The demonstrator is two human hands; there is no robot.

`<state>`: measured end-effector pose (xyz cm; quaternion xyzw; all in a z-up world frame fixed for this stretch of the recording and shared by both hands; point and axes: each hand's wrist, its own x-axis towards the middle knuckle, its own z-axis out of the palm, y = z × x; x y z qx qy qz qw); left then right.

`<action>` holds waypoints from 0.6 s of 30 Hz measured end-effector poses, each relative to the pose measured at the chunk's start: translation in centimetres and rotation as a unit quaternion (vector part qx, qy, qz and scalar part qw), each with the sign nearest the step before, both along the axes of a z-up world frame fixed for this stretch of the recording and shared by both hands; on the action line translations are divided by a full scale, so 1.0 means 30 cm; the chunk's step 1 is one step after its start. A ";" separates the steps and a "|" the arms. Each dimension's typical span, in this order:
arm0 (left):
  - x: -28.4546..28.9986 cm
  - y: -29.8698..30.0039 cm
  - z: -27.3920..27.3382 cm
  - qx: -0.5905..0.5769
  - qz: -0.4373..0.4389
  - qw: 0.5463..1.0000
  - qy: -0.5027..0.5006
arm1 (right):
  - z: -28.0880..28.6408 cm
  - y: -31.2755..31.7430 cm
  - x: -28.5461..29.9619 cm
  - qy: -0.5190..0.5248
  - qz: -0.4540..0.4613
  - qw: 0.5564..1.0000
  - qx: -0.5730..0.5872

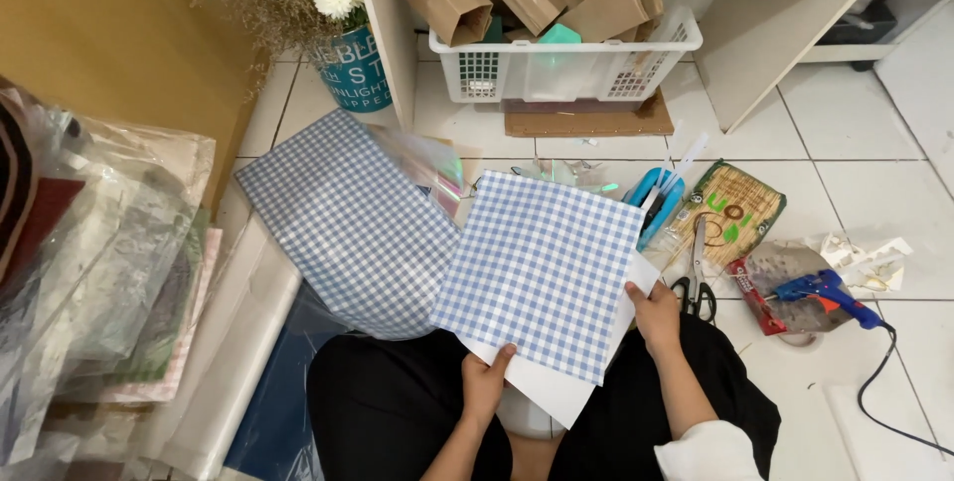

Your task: The person sits on the floor and folds a sheet of blue and white checkered wrapping paper. They place a small brown paper bag containing decorative items onto the paper and fold the paper around it to create a wrapped package.

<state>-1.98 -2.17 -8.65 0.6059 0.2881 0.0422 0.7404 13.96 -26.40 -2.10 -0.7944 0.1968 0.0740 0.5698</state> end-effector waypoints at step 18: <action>-0.042 0.051 0.241 0.177 -0.236 0.955 -0.007 | 0.029 0.046 0.084 0.127 0.031 0.987 0.097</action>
